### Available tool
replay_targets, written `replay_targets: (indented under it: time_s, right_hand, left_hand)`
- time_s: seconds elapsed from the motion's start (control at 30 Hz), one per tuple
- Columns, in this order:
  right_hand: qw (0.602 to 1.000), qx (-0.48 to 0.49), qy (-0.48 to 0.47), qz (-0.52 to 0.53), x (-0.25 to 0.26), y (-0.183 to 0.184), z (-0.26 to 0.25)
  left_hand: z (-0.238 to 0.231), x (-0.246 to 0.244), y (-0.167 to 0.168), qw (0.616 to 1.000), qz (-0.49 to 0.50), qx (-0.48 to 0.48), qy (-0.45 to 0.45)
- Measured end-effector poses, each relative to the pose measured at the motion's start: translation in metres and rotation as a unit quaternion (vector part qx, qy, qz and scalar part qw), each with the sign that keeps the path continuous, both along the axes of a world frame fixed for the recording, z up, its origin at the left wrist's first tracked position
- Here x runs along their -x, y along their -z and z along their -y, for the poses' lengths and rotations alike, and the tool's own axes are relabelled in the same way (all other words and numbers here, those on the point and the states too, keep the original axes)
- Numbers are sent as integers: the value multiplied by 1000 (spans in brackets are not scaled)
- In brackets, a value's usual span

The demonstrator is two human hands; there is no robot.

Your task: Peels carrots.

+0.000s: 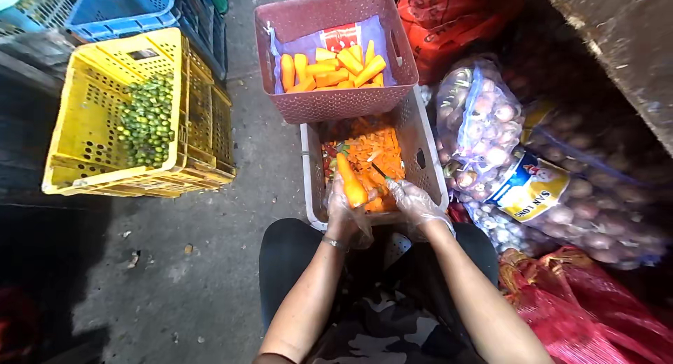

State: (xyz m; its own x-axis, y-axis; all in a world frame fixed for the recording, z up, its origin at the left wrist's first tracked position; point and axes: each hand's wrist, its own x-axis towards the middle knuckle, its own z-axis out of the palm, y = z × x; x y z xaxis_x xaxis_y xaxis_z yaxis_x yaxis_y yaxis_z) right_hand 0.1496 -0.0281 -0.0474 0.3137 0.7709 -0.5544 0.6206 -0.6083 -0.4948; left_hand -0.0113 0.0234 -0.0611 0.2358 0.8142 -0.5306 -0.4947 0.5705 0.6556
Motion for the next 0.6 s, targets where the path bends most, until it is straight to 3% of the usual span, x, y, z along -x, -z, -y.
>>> replay_targets:
  time_s: [0.17, 0.3, 0.4, 0.6]
  right_hand:
    - [995, -91, 33, -17, 4, -19, 20]
    - [964, -261, -39, 26, 18, -18, 53]
    - [949, -281, -115, 88, 31, -21, 67]
    - [948, -259, -140, 122, 38, -26, 62]
  left_hand:
    - [-5, 4, 2, 996, 77, 8, 35]
    - [-5, 2, -6, 997, 46, 62, 30]
    - [-7, 0, -11, 997, 23, 66, 19]
    - [-6, 0, -13, 996, 39, 77, 19]
